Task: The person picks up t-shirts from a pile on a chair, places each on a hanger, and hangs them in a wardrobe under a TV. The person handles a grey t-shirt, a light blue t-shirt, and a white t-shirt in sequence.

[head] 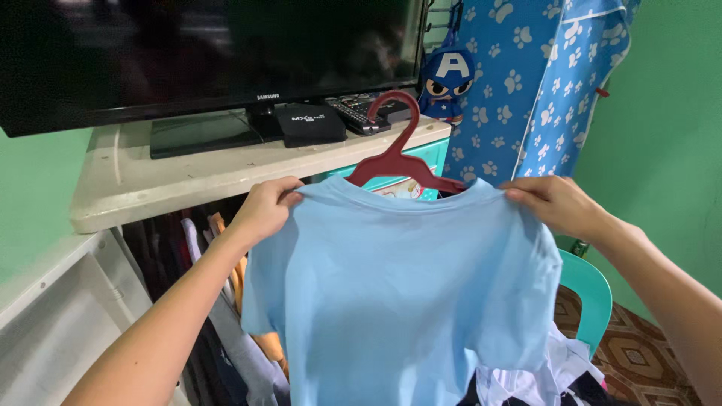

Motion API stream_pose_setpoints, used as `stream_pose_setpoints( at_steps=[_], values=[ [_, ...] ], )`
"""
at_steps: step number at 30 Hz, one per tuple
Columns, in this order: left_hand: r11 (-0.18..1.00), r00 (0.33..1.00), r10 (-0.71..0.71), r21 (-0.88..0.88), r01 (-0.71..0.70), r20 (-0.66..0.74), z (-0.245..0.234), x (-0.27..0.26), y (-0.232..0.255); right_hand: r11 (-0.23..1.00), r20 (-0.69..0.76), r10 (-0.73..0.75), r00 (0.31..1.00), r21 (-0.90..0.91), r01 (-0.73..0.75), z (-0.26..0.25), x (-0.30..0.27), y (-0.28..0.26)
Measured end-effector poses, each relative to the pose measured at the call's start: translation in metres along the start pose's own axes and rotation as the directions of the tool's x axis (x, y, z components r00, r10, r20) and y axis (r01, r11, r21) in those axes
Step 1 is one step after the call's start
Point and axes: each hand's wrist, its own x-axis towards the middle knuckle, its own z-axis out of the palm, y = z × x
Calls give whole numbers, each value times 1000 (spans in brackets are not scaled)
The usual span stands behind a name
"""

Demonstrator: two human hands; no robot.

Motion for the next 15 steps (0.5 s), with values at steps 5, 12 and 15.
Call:
stream_pose_setpoints(
  at_steps=[5, 12, 15],
  values=[
    [1000, 1000, -1, -22, 1, 6, 6, -4, -2, 988, 130, -70, 989, -129, 87, 12, 5, -35],
    [995, 996, -89, -52, 91, 30, 0, -21, -12, 984, 117, -23, 993, 181, 2, 24, 9, -57],
    [996, 994, -89, 11, 88, 62, 2, -22, -11, 987, 61, -60, 996, 154, 50, 30, 13, -66]
  ],
)
